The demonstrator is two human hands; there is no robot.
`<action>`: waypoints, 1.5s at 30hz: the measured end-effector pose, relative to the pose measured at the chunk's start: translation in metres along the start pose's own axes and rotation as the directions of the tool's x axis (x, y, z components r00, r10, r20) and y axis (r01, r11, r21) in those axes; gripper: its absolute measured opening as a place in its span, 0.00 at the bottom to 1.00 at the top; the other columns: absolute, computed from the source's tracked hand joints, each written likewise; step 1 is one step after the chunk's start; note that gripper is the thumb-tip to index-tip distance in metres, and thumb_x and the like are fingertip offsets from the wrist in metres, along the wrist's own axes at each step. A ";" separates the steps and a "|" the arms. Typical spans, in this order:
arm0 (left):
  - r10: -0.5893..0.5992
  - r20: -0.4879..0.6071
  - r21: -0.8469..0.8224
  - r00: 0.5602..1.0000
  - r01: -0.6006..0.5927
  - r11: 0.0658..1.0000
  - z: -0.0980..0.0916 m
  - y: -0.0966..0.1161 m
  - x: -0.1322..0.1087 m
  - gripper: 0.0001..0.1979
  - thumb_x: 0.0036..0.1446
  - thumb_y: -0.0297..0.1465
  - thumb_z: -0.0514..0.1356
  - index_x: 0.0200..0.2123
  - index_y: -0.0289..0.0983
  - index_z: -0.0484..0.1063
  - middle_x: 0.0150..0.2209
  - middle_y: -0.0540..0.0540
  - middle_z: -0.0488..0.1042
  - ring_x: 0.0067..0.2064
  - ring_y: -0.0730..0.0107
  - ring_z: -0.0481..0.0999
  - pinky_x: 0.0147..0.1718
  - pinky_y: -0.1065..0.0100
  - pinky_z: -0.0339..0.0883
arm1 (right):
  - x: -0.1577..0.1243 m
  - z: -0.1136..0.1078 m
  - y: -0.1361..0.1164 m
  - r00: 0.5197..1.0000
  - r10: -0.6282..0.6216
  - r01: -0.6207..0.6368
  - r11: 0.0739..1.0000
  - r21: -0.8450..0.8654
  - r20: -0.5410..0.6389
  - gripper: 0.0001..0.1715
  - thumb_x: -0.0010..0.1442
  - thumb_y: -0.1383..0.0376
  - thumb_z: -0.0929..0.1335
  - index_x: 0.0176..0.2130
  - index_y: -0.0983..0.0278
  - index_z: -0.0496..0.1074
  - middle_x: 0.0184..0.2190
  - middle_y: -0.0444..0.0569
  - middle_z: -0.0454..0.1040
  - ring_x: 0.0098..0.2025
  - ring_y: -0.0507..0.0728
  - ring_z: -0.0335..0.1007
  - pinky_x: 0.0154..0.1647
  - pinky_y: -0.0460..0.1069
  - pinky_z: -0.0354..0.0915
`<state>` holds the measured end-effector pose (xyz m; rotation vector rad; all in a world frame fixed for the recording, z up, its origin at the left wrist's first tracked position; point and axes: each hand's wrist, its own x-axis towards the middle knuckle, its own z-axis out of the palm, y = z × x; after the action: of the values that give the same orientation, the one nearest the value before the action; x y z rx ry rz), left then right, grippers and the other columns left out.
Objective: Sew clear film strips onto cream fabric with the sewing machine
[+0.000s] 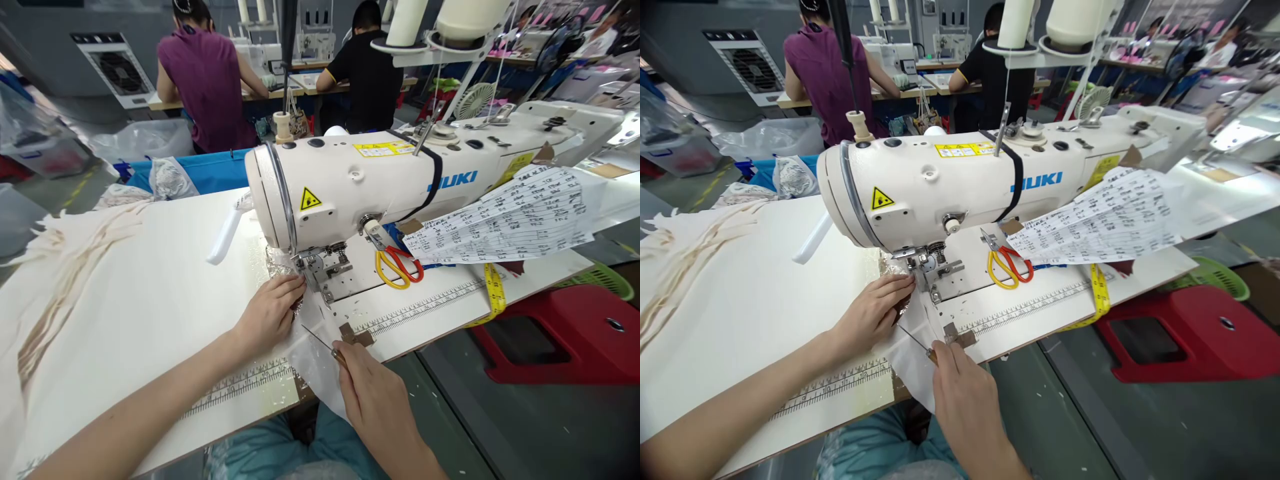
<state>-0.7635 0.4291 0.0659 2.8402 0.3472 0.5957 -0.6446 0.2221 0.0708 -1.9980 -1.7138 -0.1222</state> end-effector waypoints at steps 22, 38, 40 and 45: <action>0.036 0.037 0.308 0.999 -0.046 0.950 -0.004 0.021 0.004 0.21 0.64 0.28 0.49 0.55 0.25 0.69 0.57 0.32 0.70 0.60 0.49 0.67 0.57 0.52 0.66 | 0.027 0.000 0.000 0.983 0.059 -0.045 0.995 -0.086 0.173 0.17 0.62 0.77 0.63 0.50 0.67 0.68 0.35 0.50 0.77 0.32 0.56 0.76 0.25 0.46 0.66; 0.055 0.066 0.291 0.996 -0.072 0.954 -0.005 0.037 -0.003 0.22 0.64 0.28 0.47 0.56 0.23 0.68 0.57 0.30 0.70 0.59 0.49 0.67 0.57 0.51 0.64 | 0.036 0.005 -0.004 0.995 0.027 -0.022 0.999 -0.043 0.100 0.15 0.61 0.77 0.62 0.46 0.66 0.68 0.33 0.48 0.76 0.29 0.55 0.74 0.25 0.47 0.61; 0.060 0.064 0.296 0.996 -0.076 0.952 -0.005 0.036 -0.003 0.22 0.64 0.28 0.47 0.56 0.23 0.68 0.57 0.30 0.70 0.59 0.49 0.68 0.58 0.50 0.63 | 0.038 0.006 -0.004 0.993 0.032 -0.027 0.999 -0.047 0.109 0.14 0.61 0.77 0.62 0.46 0.66 0.68 0.33 0.48 0.77 0.29 0.55 0.74 0.25 0.47 0.61; 0.056 0.050 0.286 0.997 -0.068 0.956 -0.003 0.029 -0.001 0.22 0.65 0.29 0.48 0.56 0.23 0.68 0.57 0.30 0.69 0.60 0.48 0.66 0.60 0.48 0.61 | 0.045 0.008 -0.005 0.989 0.045 -0.036 0.997 -0.064 0.138 0.14 0.62 0.76 0.63 0.47 0.65 0.69 0.35 0.49 0.78 0.31 0.56 0.76 0.26 0.48 0.63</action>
<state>-0.7608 0.4020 0.0755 3.1477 0.3655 0.5365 -0.6425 0.2667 0.0823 -2.1295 -1.7725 -0.0220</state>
